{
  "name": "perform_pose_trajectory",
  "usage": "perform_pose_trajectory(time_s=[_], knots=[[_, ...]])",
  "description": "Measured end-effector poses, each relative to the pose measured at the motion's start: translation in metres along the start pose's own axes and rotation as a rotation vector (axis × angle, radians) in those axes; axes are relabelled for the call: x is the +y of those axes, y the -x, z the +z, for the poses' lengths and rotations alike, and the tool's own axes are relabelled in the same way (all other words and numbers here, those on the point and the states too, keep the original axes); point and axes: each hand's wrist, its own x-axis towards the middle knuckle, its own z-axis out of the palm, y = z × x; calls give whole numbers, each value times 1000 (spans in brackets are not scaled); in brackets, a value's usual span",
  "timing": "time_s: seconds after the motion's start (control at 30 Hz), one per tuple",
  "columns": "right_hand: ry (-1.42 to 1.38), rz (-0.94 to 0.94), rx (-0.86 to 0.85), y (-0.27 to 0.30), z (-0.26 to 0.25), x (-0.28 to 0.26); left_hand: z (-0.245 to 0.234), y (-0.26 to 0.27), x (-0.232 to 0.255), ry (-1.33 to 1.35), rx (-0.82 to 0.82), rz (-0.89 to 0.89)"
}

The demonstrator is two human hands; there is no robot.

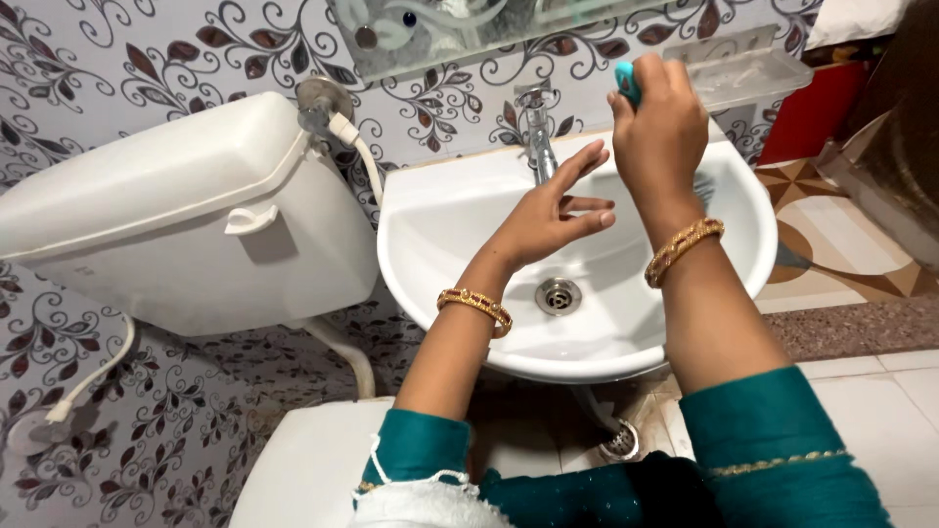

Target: The person rinses a cleaning brush under a running faucet at a sink, rubbing the bristles by hand and turning the brush over to clean different sides.

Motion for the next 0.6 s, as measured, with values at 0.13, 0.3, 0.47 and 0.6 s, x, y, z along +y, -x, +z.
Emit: perform_pose_trajectory(time_s=[0.13,0.3,0.47,0.6], knots=[[-64,153,-250,3,12,11,-2,-2,-3,-42,48,10],[-328,52,-188,6,12,2,-7,-3,0,-226,445,70],[-682,121,-260,11,19,-18,-14,0,4,-279,464,-33],[-583,37,-359,17,17,-32,-16,4,13,-473,521,-65]])
